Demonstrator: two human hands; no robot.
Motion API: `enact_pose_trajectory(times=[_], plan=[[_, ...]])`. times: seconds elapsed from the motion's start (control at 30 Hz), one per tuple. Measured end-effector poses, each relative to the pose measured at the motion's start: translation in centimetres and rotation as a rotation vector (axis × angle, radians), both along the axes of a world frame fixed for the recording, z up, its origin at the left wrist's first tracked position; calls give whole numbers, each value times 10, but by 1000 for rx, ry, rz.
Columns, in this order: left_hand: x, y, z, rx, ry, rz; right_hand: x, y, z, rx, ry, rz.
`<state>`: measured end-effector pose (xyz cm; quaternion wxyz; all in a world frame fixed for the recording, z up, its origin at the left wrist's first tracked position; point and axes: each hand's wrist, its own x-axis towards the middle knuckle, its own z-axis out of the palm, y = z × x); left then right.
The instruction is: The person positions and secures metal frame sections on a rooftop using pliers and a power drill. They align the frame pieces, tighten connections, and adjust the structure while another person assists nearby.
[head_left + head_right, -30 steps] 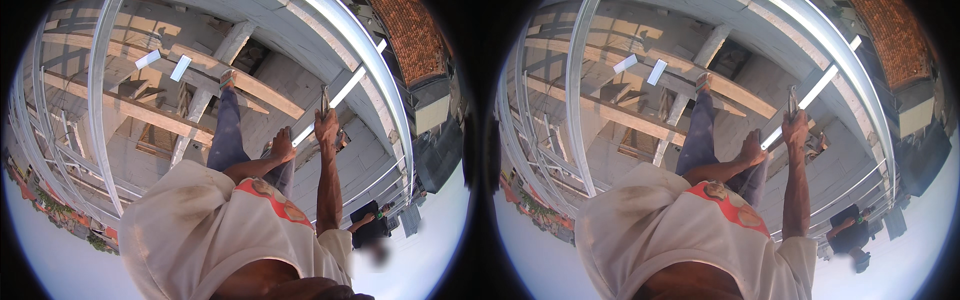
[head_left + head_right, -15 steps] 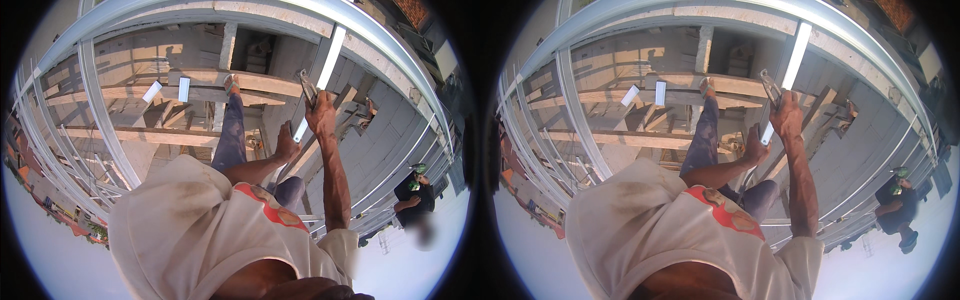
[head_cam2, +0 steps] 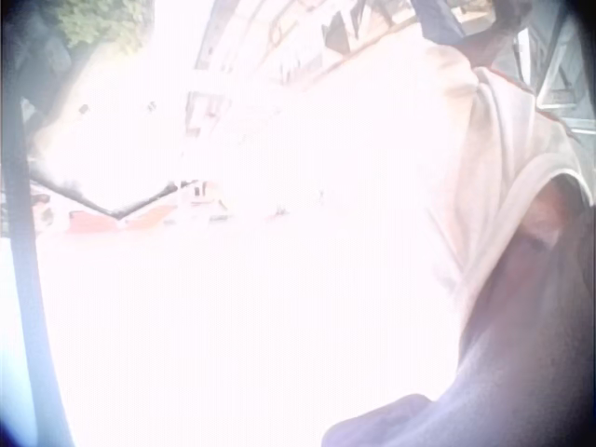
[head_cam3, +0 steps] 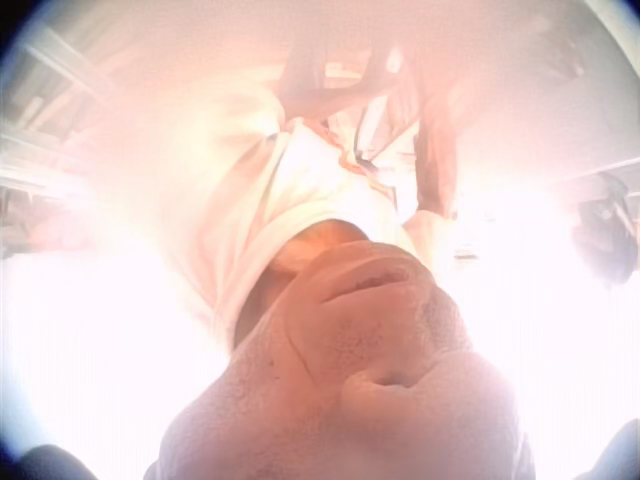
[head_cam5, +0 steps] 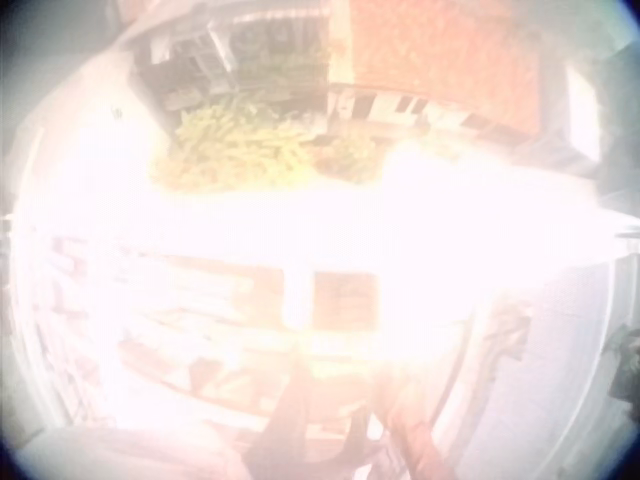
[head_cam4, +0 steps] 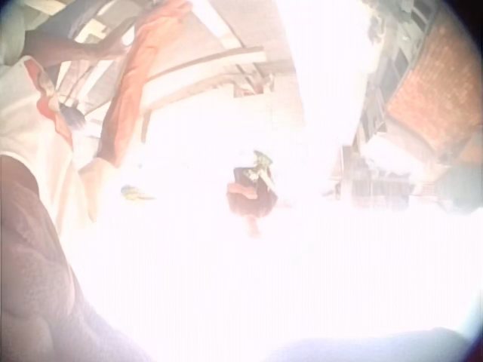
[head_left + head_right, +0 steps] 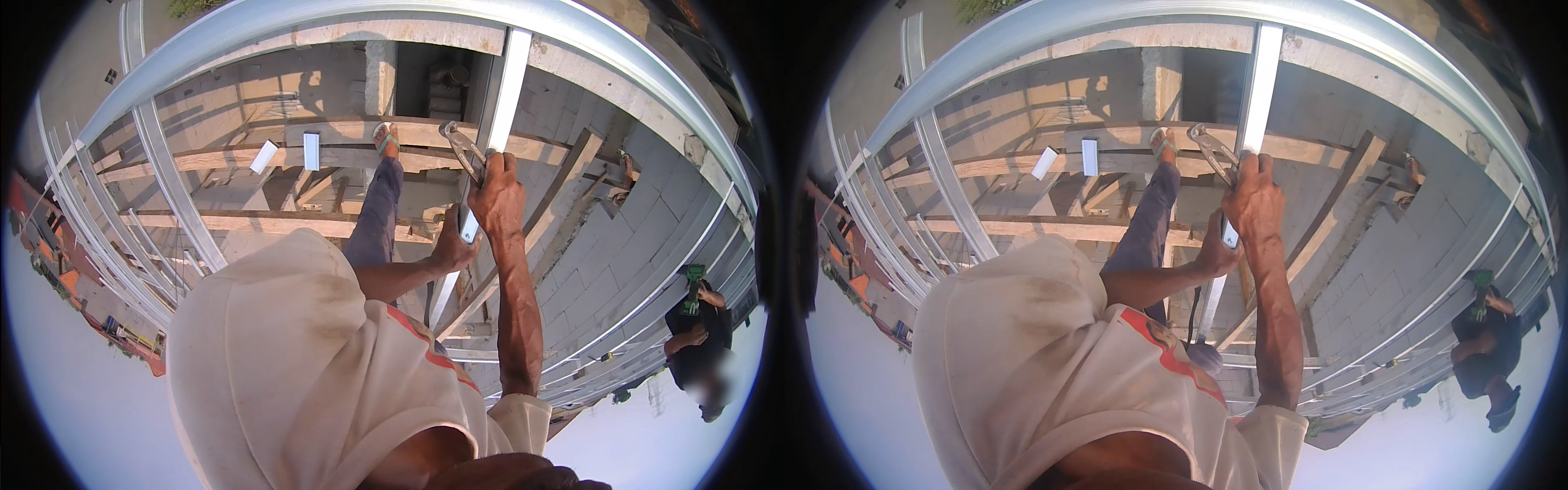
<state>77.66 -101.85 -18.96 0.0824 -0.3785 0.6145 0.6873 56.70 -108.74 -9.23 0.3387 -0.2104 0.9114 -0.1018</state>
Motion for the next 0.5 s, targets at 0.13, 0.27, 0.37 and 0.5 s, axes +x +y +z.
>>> enact_pose_trajectory(times=[0.13,0.27,0.37,0.5], plan=[[1,-7,7,32,-56,-27,4,-1,0,-35,33,-37],[-8,-16,21,48,-101,-35,4,0,1,-28,24,-18],[-14,-17,21,92,-126,6,-1,3,1,-88,52,21],[-5,4,-2,-162,-93,-13,0,5,-3,-147,79,41]])
